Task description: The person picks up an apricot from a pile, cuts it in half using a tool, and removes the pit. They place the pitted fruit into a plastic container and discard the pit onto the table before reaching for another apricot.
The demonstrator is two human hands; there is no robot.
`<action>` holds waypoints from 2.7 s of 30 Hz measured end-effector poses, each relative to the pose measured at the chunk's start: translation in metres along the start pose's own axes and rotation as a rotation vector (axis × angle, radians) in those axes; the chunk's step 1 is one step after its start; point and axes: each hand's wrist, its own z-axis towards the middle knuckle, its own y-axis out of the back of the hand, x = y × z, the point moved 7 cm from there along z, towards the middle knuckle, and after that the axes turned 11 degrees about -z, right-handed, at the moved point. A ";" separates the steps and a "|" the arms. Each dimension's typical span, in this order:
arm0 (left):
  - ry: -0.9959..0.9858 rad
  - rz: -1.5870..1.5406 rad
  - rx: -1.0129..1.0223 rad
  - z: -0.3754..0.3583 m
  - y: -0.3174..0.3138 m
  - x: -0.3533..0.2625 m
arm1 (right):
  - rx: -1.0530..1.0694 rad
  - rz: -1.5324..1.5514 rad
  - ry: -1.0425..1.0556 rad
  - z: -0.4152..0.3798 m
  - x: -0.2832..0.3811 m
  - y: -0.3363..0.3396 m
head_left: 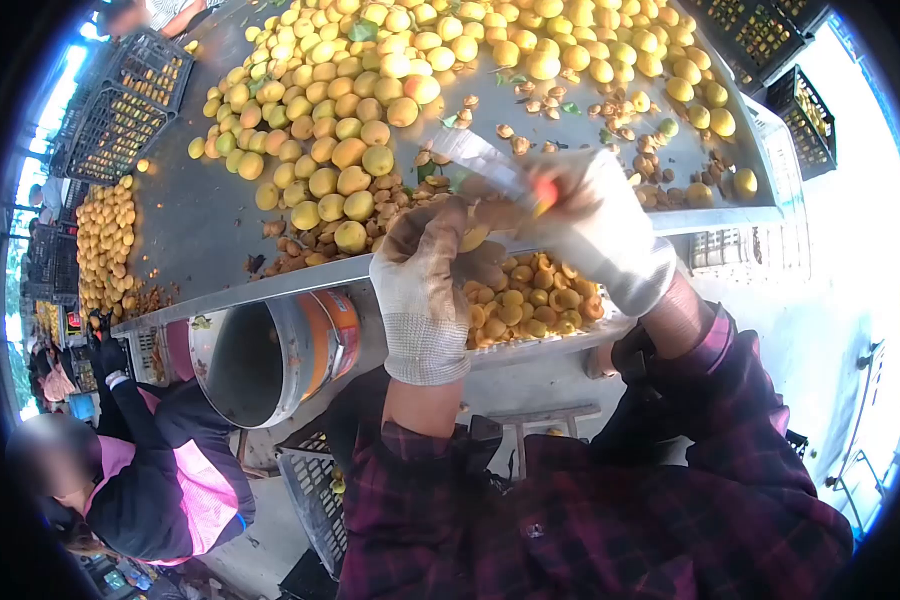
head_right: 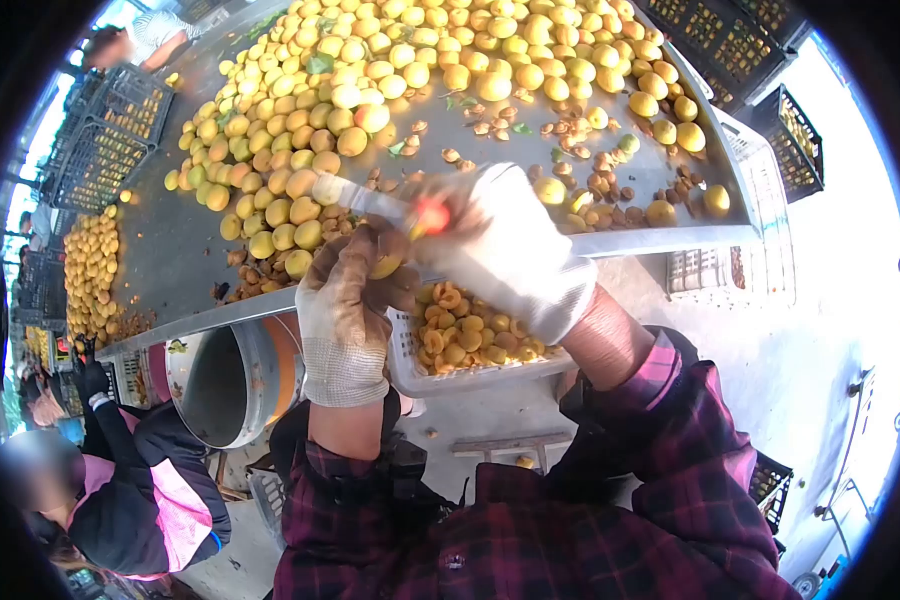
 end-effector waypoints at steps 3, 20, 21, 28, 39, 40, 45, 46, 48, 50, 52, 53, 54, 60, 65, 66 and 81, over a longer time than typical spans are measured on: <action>-0.082 -0.165 0.029 0.000 0.000 0.001 | -0.066 -0.561 0.161 -0.005 0.008 -0.007; -0.098 0.244 0.085 -0.004 0.009 -0.002 | 0.077 -0.628 0.503 -0.034 0.010 -0.033; -0.141 0.215 0.103 -0.005 0.009 -0.004 | 0.092 -0.609 0.495 -0.035 0.006 -0.039; -0.027 0.136 -0.040 0.004 0.022 0.007 | -0.089 -0.445 0.411 -0.037 0.003 -0.038; -0.061 0.139 -0.102 0.002 0.020 0.013 | -0.109 -0.406 0.307 -0.025 0.003 -0.030; -0.028 0.091 -0.115 0.004 0.019 0.017 | -0.138 -0.433 0.213 -0.024 -0.003 -0.028; 0.027 0.099 -0.031 0.001 0.010 0.018 | -0.009 -0.100 -0.213 -0.013 -0.030 -0.021; 0.023 0.095 -0.040 0.001 0.012 0.017 | 0.007 -0.041 -0.224 -0.015 -0.034 -0.027; 0.004 0.088 -0.051 0.001 0.011 0.014 | 0.035 -0.186 -0.091 -0.014 -0.021 -0.027; 0.071 0.105 -0.158 -0.005 0.011 0.016 | 0.134 -0.357 -0.027 -0.010 -0.011 -0.027; 0.072 0.077 -0.146 -0.004 0.014 0.020 | 0.108 -0.393 -0.023 -0.008 -0.010 -0.029; 0.083 0.048 -0.130 -0.003 0.013 0.022 | 0.077 -0.433 -0.031 -0.009 -0.011 -0.029; 0.073 0.029 -0.147 -0.004 0.014 0.021 | 0.007 -0.466 0.098 -0.010 -0.005 -0.028; 0.086 0.111 -0.037 -0.006 0.009 0.016 | 0.174 -0.037 -0.412 -0.002 -0.013 -0.012; -0.221 0.598 0.370 -0.018 -0.014 0.023 | -0.194 -0.626 -0.018 0.028 -0.020 0.033; -0.231 0.595 0.372 -0.021 -0.020 0.019 | -0.176 -0.629 -0.036 0.038 -0.015 0.034; -0.221 0.832 0.330 -0.016 -0.008 0.007 | 0.180 -1.178 -0.049 0.204 -0.037 -0.088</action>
